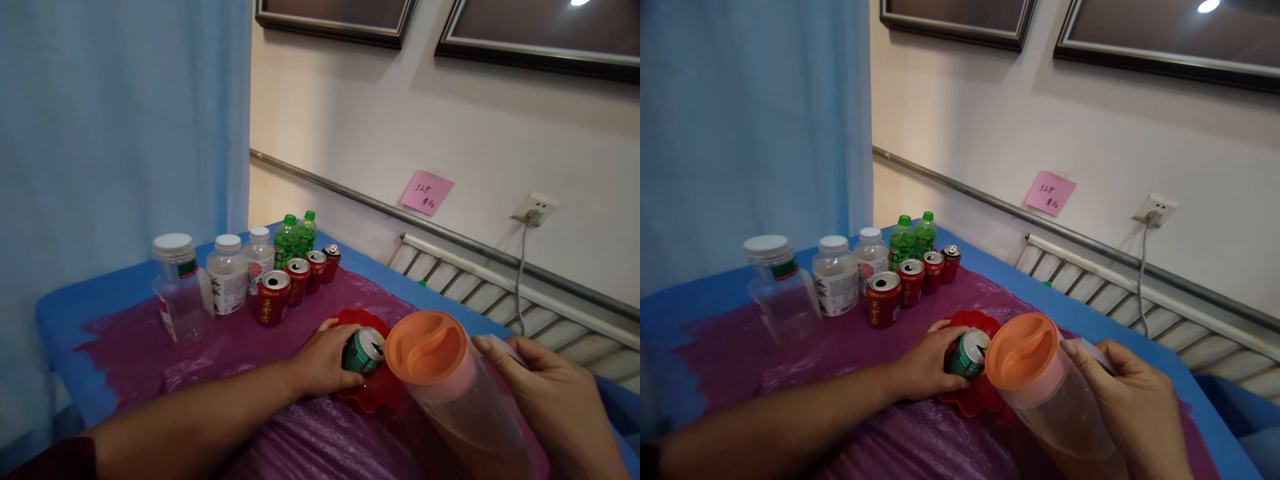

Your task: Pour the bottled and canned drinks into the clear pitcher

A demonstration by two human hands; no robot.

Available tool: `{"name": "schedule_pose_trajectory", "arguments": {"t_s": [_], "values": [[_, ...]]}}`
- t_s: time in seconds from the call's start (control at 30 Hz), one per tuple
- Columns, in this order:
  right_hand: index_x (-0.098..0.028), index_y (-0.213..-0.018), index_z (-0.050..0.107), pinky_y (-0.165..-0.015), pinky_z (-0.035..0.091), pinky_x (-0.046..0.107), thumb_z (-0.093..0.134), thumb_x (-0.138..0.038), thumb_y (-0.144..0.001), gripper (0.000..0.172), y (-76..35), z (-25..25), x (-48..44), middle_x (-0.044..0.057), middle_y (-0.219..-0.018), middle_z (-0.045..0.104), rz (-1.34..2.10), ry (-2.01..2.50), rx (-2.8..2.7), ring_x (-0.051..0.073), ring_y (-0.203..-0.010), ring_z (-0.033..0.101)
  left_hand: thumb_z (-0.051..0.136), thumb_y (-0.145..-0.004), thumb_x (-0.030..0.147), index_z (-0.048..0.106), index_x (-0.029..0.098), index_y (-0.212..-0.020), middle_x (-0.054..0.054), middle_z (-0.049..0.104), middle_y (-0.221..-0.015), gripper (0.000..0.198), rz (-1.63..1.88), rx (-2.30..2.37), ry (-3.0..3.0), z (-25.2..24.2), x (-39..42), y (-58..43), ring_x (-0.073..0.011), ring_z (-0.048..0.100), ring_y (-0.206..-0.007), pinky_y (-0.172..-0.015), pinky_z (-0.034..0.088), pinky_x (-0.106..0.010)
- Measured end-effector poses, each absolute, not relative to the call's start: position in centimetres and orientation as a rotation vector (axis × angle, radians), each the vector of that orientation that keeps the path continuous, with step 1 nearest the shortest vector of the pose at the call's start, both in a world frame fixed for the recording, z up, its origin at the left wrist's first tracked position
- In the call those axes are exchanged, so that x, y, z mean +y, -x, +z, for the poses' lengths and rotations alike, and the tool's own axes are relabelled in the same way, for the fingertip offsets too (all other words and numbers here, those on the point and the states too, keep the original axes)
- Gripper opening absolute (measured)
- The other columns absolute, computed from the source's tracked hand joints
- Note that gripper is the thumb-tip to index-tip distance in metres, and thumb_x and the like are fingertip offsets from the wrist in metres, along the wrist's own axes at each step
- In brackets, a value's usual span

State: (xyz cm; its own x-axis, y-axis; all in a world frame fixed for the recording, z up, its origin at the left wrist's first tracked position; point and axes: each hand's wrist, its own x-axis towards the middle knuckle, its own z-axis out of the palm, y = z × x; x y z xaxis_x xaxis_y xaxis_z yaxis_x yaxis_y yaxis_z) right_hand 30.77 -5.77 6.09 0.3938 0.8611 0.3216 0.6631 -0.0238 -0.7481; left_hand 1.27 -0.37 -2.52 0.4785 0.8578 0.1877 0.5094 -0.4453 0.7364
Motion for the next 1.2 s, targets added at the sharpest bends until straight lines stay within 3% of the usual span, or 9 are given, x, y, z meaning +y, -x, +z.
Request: {"name": "schedule_pose_trajectory", "arguments": {"t_s": [0.2,0.63,1.2], "values": [[-0.019,-0.073,0.073,-0.042,0.035,0.024,0.074,-0.070,-0.068,0.050,-30.84,6.00,-5.86,0.000,-0.063,0.060,0.292,1.748,-1.326,0.015,-0.054,0.047,0.088,-0.061,0.032,0.058,0.028,-0.127,-0.002,0.068,-0.128,0.073,0.739,1.127,-2.114,-2.48,-0.40,-1.32,-0.0286,0.058,-0.124,-0.123,0.015,-0.052],[-0.020,-0.063,0.066,-0.044,0.034,0.024,0.073,-0.074,-0.065,0.055,-30.68,6.13,-5.96,-0.003,-0.057,0.049,0.345,1.804,-1.287,0.014,-0.056,0.043,0.088,-0.062,0.036,0.057,0.029,-0.129,-0.004,0.068,-0.132,0.074,0.723,1.118,-2.125,-2.48,-0.37,-1.22,-0.0297,0.058,-0.126,-0.122,0.015,-0.053],[-0.018,-0.069,0.069,-0.042,0.034,0.023,0.073,-0.069,-0.070,0.051,-30.63,6.19,-6.03,-0.002,-0.059,0.053,0.309,1.768,-1.323,0.014,-0.054,0.044,0.087,-0.061,0.035,0.057,0.028,-0.130,-0.003,0.069,-0.129,0.075,0.726,1.130,-2.139,-2.46,-0.37,-1.19,-0.0304,0.059,-0.124,-0.123,0.017,-0.052]]}}
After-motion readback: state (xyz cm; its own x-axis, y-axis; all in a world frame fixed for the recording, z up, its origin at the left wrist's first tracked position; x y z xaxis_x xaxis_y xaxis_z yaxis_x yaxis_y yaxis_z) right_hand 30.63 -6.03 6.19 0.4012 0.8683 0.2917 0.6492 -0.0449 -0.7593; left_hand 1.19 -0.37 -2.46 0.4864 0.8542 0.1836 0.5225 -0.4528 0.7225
